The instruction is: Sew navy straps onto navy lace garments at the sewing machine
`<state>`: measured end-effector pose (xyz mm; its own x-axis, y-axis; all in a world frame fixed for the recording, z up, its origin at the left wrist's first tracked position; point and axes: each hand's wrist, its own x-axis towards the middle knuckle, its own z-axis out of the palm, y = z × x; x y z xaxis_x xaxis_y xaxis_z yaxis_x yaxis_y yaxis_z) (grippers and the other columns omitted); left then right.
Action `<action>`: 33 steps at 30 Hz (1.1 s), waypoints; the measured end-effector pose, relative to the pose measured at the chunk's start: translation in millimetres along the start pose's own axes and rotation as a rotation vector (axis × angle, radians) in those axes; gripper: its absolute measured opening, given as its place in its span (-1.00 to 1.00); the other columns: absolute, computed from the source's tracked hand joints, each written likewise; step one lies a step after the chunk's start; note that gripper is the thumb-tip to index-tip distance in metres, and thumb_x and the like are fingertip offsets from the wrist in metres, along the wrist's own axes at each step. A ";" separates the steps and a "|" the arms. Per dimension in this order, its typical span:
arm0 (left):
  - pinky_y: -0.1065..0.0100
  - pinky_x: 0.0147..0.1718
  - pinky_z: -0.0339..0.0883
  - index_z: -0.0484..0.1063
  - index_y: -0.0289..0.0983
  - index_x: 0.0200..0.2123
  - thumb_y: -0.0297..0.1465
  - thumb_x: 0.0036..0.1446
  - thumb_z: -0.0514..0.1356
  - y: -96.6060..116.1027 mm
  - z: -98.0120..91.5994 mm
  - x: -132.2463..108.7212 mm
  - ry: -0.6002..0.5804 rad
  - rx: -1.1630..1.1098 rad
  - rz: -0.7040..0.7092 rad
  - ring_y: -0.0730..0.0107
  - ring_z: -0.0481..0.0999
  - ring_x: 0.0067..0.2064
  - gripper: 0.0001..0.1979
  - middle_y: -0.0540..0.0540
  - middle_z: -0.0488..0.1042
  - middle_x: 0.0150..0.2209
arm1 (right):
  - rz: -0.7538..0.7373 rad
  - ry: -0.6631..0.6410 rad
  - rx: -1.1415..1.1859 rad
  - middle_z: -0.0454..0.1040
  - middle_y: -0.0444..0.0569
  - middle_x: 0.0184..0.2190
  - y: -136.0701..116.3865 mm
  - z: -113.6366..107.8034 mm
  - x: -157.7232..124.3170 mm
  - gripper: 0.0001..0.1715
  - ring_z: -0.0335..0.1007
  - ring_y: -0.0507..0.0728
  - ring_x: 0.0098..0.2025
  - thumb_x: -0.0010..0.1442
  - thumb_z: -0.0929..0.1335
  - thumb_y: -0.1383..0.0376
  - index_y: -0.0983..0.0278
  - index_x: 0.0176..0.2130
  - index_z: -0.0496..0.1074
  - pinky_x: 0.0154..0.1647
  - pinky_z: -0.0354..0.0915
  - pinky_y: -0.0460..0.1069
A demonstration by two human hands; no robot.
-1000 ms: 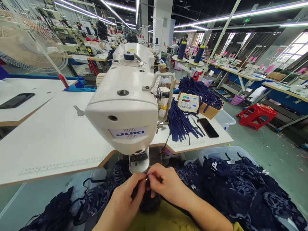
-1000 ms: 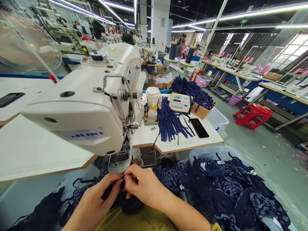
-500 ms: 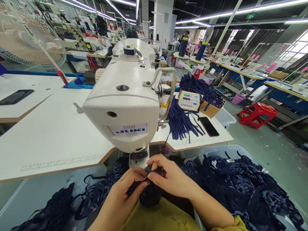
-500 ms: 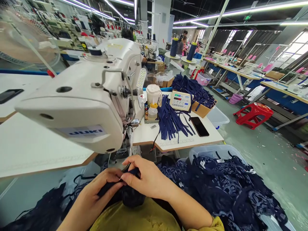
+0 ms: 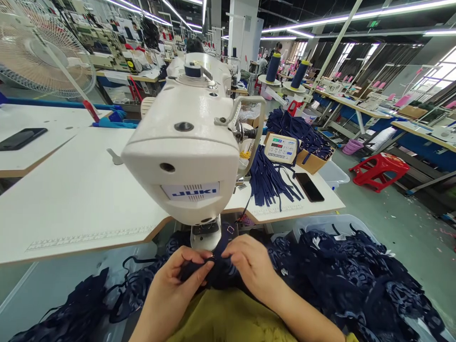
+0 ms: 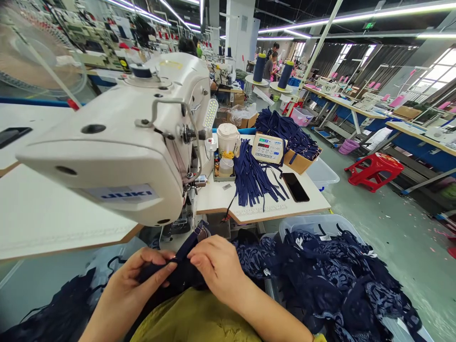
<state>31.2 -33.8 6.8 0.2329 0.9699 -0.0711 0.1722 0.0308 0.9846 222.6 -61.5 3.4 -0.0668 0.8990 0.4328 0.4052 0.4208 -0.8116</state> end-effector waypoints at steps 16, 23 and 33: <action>0.53 -0.47 0.43 0.36 -0.14 -0.39 -0.35 0.13 0.17 -5.5 11.5 -11.9 0.024 0.115 0.294 0.58 0.50 -0.51 -0.95 0.07 0.50 -0.26 | 0.070 0.234 0.470 0.50 -0.12 -0.36 9.1 36.9 -9.0 -0.96 0.45 0.07 -0.30 0.17 0.43 0.23 0.12 -0.35 0.52 -0.22 0.34 -0.03; 0.58 -0.46 0.42 0.37 -0.13 -0.38 -0.39 0.14 0.17 -4.4 14.7 -11.4 0.052 0.182 0.387 0.61 0.51 -0.49 -0.95 0.11 0.53 -0.28 | 0.038 0.215 0.454 0.51 -0.14 -0.37 11.5 35.9 -11.9 -0.93 0.46 0.08 -0.30 0.19 0.42 0.29 0.09 -0.32 0.52 -0.23 0.34 -0.02; 0.64 -0.38 0.38 0.41 -0.11 -0.39 -0.31 0.08 0.23 -2.4 14.2 -12.5 0.178 0.289 0.379 0.56 0.54 -0.41 -0.95 0.15 0.55 -0.42 | 0.042 0.165 0.430 0.50 -0.15 -0.33 10.8 35.4 -9.8 -0.85 0.44 0.06 -0.27 0.19 0.40 0.39 0.11 -0.27 0.44 -0.21 0.33 -0.03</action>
<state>41.5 -49.5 3.1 0.1676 0.9270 0.3355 0.3712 -0.3746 0.8496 195.3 -61.5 -23.5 0.1018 0.8995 0.4249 -0.0126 0.4282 -0.9036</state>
